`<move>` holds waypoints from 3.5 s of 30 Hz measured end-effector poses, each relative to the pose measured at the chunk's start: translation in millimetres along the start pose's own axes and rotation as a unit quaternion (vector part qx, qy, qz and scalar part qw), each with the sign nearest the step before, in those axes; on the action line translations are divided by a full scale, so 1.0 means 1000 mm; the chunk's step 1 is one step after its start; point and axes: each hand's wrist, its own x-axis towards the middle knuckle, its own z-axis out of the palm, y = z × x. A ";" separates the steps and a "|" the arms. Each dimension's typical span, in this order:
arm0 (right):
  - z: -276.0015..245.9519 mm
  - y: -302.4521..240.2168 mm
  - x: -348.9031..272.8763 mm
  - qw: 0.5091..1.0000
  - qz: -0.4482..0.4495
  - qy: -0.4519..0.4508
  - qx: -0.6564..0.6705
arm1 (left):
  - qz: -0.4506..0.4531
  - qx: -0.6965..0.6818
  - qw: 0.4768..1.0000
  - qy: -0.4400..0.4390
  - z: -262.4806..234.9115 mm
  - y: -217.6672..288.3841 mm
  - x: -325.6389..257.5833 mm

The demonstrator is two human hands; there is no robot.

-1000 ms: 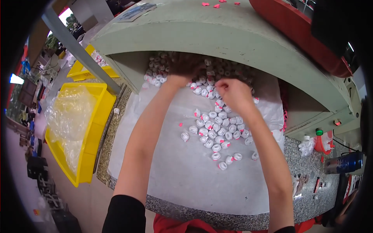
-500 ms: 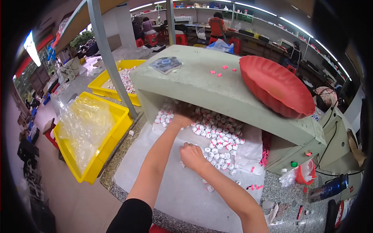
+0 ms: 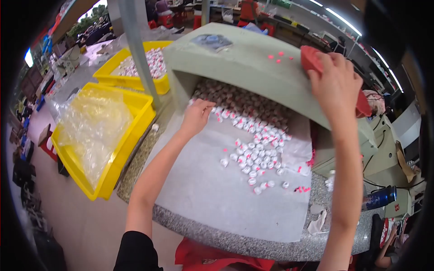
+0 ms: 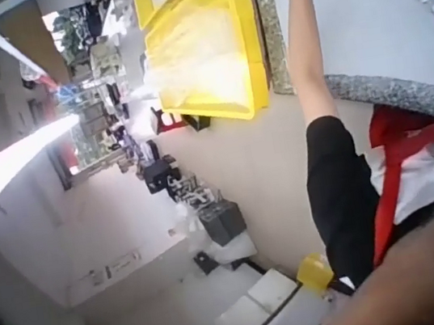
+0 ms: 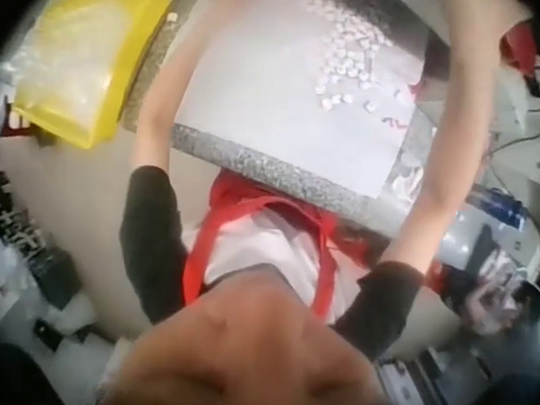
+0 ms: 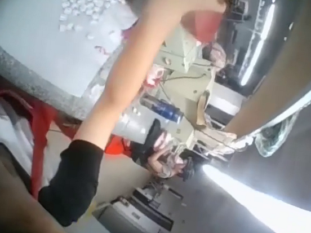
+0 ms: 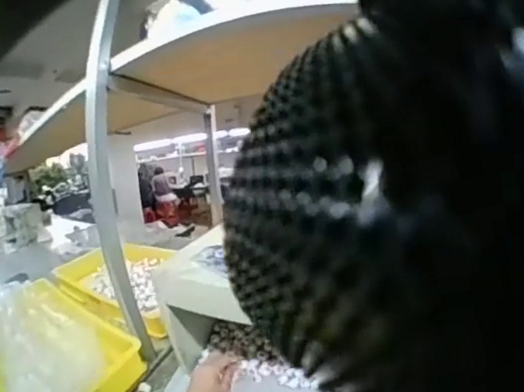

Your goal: Applying adhesive to small white bases and attaching decorative pink pieces to assemble badges or pins.

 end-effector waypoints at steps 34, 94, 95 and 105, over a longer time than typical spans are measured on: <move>0.000 0.085 -0.029 0.978 0.091 -0.159 0.096 | 0.114 -0.105 0.988 0.001 -0.038 0.200 0.162; -0.057 -0.036 -0.346 0.813 0.285 -0.227 0.455 | 0.396 0.174 0.896 -0.100 0.193 0.123 0.028; -0.052 -0.034 -0.348 0.816 0.281 -0.227 0.451 | 0.291 0.031 0.935 -0.202 0.203 0.117 0.040; -0.029 -0.017 -0.335 0.761 0.361 -0.209 0.497 | 0.044 0.076 0.976 -0.200 0.204 0.043 0.162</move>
